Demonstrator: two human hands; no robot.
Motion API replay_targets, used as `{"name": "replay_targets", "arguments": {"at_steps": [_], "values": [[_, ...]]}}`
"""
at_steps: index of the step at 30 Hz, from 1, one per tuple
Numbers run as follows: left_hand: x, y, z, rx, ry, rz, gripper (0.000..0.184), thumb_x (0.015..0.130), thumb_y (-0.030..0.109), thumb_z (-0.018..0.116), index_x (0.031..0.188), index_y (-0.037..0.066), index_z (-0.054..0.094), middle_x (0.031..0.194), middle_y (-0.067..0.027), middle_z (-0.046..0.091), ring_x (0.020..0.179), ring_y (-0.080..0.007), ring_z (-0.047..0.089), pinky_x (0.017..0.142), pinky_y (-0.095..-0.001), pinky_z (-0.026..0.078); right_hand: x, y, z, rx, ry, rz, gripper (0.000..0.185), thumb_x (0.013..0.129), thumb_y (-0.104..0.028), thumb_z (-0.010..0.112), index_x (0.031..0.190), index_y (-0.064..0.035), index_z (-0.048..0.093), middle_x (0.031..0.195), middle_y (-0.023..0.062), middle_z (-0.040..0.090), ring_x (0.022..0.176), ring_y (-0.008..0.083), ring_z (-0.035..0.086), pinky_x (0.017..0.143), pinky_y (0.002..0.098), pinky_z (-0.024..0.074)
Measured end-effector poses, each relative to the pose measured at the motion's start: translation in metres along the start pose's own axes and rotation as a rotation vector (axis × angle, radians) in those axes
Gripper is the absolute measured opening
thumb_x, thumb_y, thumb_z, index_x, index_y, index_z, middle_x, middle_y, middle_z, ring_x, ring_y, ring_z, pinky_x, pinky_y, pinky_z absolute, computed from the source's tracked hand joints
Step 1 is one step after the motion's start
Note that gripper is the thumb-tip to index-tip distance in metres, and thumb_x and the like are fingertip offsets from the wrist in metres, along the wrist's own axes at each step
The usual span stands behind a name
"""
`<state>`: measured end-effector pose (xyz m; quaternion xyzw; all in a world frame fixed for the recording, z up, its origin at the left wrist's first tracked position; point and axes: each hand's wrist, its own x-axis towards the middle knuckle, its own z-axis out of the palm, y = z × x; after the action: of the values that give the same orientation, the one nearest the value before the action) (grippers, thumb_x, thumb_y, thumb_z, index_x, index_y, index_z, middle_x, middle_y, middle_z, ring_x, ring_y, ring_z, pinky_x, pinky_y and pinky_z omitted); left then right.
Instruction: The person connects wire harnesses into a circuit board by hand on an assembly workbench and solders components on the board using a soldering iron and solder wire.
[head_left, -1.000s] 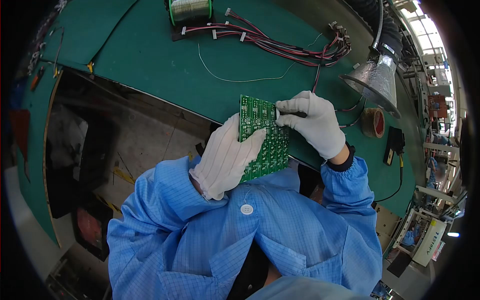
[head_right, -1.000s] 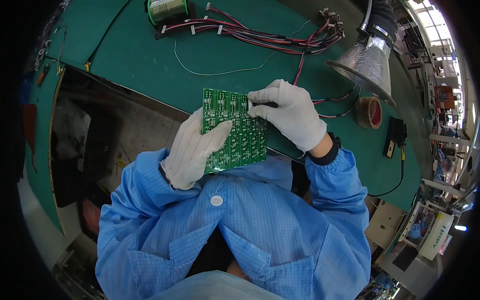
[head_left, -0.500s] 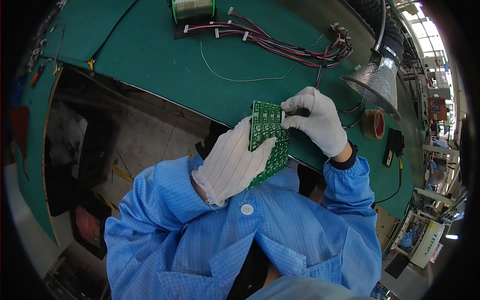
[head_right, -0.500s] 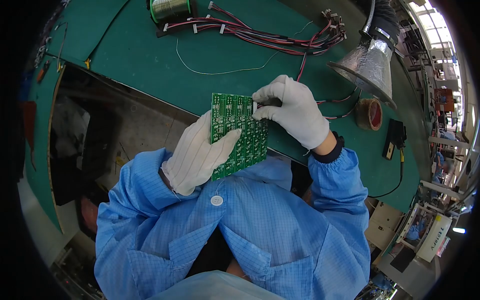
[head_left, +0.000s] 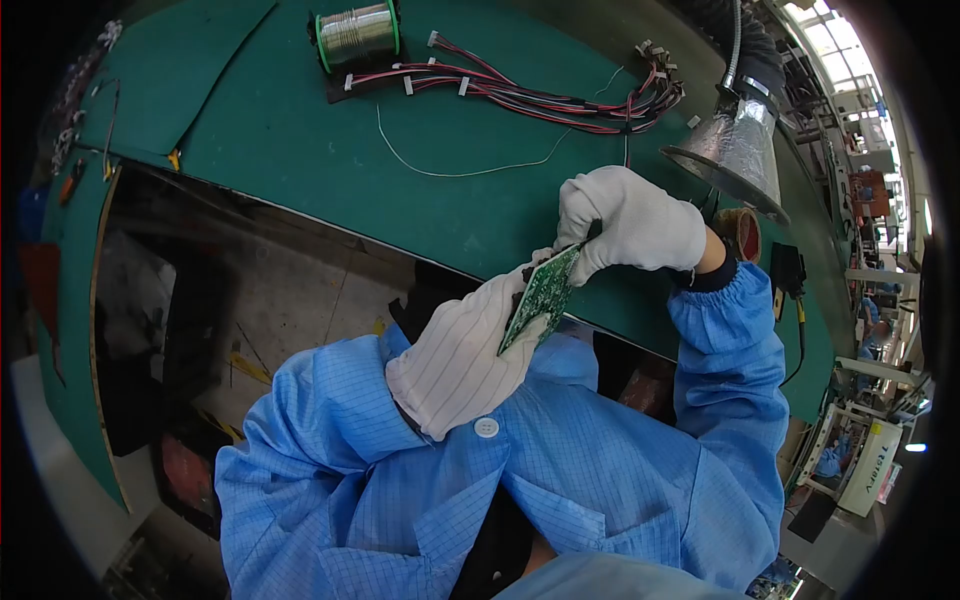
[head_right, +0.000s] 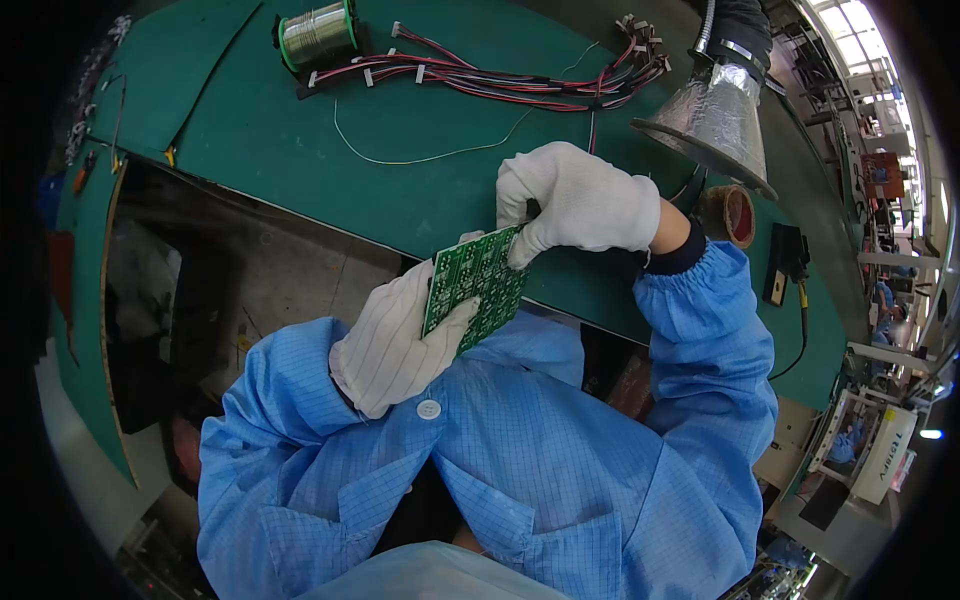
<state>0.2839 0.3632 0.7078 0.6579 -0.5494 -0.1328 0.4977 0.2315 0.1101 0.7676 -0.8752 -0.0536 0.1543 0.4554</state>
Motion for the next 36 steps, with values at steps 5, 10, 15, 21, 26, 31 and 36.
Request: {"name": "replay_targets", "arguments": {"at_steps": [5,10,15,21,26,31,36], "values": [[0.004,-0.001,-0.005,-0.167,0.031,-0.253,0.042,0.090,0.010,0.068,0.123,-0.011,0.053,0.092,-0.0209,0.067,0.073,-0.0317,0.069,0.062,-0.0342,0.058,0.006,-0.012,0.007,-0.210,0.044,0.153,0.033,0.069,-0.018,0.091,0.092,-0.0025,0.072,0.089,0.0068,0.070,0.083,0.0202,0.066,0.072,0.0320,0.0520],[0.001,-0.042,-0.016,0.032,0.011,0.157,0.026,0.095,0.003,0.055,0.121,-0.002,0.056,0.116,-0.0249,0.059,0.099,-0.0387,0.062,0.083,-0.0477,0.054,0.030,-0.027,-0.017,-0.247,0.410,0.056,0.039,0.088,-0.026,0.077,0.119,-0.0028,0.069,0.113,0.0119,0.071,0.105,0.0221,0.068,0.092,0.0324,0.0525],[0.005,-0.047,-0.009,0.066,0.092,0.230,0.028,0.090,0.002,0.059,0.117,-0.001,0.057,0.114,-0.0260,0.059,0.095,-0.0410,0.062,0.080,-0.0475,0.054,0.124,0.008,-0.014,-0.601,0.827,-0.041,0.030,0.092,-0.029,0.069,0.116,-0.0115,0.072,0.103,0.0165,0.069,0.093,0.0325,0.067,0.084,0.0401,0.0531],[0.006,-0.043,-0.010,-0.109,0.087,0.070,0.020,0.102,0.010,0.049,0.113,-0.005,0.059,0.116,-0.0222,0.060,0.097,-0.0390,0.060,0.089,-0.0416,0.050,0.136,0.020,-0.015,-0.693,0.850,-0.025,0.015,0.086,-0.025,0.072,0.090,-0.0122,0.078,0.085,0.0085,0.071,0.084,0.0305,0.066,0.077,0.0431,0.0522],[0.000,-0.060,-0.006,0.049,0.097,0.204,0.019,0.098,0.007,0.051,0.112,-0.003,0.059,0.116,-0.0238,0.059,0.098,-0.0403,0.059,0.087,-0.0433,0.050,0.071,-0.001,-0.020,-0.390,0.982,-0.123,0.019,0.088,-0.006,0.071,0.107,-0.0040,0.072,0.090,0.0121,0.072,0.081,0.0268,0.070,0.073,0.0341,0.0544],[0.002,-0.058,-0.009,-0.070,0.108,0.191,0.020,0.095,0.008,0.054,0.112,-0.003,0.059,0.111,-0.0263,0.059,0.093,-0.0412,0.060,0.081,-0.0465,0.052,-0.043,-0.036,0.007,-0.659,0.803,0.120,0.018,0.092,0.002,0.064,0.109,0.0002,0.070,0.087,0.0115,0.070,0.076,0.0200,0.068,0.069,0.0310,0.0523],[-0.001,-0.055,-0.017,0.067,0.047,0.207,0.020,0.090,0.003,0.059,0.109,-0.003,0.060,0.106,-0.0249,0.061,0.089,-0.0405,0.062,0.075,-0.0456,0.053,-0.127,-0.007,0.033,-0.192,0.673,0.497,0.010,0.086,-0.006,0.069,0.093,-0.0004,0.073,0.083,0.0147,0.068,0.073,0.0252,0.066,0.066,0.0351,0.0510]]}}
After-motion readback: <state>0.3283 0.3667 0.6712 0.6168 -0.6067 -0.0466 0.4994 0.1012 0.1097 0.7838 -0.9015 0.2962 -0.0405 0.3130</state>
